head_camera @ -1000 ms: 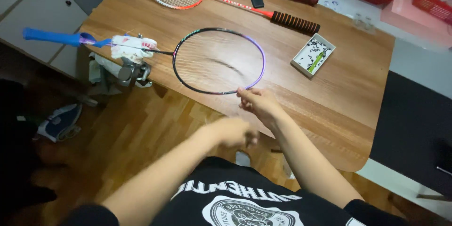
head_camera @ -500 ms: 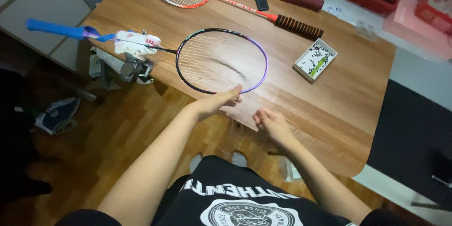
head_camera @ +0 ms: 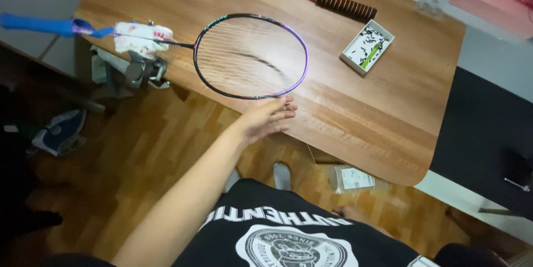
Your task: Manually weaving and tightening strings through the frame of a badminton racket.
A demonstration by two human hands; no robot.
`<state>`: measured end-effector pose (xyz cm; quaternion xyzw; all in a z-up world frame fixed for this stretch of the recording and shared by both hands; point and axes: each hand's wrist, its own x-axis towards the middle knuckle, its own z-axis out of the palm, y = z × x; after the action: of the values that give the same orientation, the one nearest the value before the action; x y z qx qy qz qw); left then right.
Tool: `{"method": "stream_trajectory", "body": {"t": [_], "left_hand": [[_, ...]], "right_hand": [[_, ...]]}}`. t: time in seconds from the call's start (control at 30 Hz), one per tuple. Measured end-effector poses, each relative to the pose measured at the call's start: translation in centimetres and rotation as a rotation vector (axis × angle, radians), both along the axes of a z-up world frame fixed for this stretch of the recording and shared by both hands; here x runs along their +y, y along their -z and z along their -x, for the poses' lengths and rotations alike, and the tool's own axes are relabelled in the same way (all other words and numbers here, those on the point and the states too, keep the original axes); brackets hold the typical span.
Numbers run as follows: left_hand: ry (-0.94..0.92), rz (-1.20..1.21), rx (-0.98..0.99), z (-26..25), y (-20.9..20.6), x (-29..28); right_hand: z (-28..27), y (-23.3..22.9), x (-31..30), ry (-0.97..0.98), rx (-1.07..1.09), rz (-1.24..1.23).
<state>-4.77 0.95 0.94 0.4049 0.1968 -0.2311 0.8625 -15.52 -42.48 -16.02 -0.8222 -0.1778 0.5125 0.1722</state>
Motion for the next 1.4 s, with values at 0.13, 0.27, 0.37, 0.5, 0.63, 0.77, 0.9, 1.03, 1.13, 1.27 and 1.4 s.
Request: {"method": "stream_trajectory", "body": {"t": [0.13, 0.27, 0.37, 0.5, 0.63, 0.77, 0.9, 1.03, 1.13, 1.27, 1.4], "left_hand": [[-0.152, 0.014, -0.061, -0.3, 3.6, -2.6], [-0.263, -0.133, -0.109, -0.2, 1.9, -3.1], [-0.168, -0.184, -0.068, 0.7, -1.8, -2.7], [-0.146, -0.537, -0.264, 2.4, -0.9, -1.9], [-0.143, -0.871, -0.483, 3.5, -2.6, -0.9], [-0.037, -1.027, -0.64, 3.5, -6.2, 0.3], [0.045, -1.077, -0.745, 1.9, -7.8, 1.4], [0.152, -1.156, -0.77, 0.4, -9.2, 1.6], [0.201, -1.119, -0.726, -0.3, -9.6, 1.6], [0.216, -1.01, -0.615, 0.6, -9.8, 1.2], [0.204, -1.082, -0.682, 1.3, -8.4, 1.1]], "right_hand": [[-2.0, -1.4, 4.2, -0.016, -0.021, 0.101], [-6.9, -7.0, 13.7, 0.068, -0.006, -0.392], [-13.3, -19.4, 22.3, 0.358, 0.027, -0.745], [-17.9, -23.2, 27.3, 0.97, 0.447, -0.943], [-18.4, -22.1, 28.7, 0.862, 0.405, -0.708], [-16.8, -22.7, 29.1, 0.895, 0.232, -0.626], [-17.5, -19.5, 28.5, 0.82, 0.171, -0.745], [-18.0, -17.0, 28.7, 1.107, 0.874, -1.011], [-17.6, -15.5, 28.9, 1.211, 1.057, -1.118], [-15.5, -14.7, 29.0, 1.518, 0.932, -1.124], [-14.0, -19.0, 29.9, 1.412, 1.107, -1.278]]}}
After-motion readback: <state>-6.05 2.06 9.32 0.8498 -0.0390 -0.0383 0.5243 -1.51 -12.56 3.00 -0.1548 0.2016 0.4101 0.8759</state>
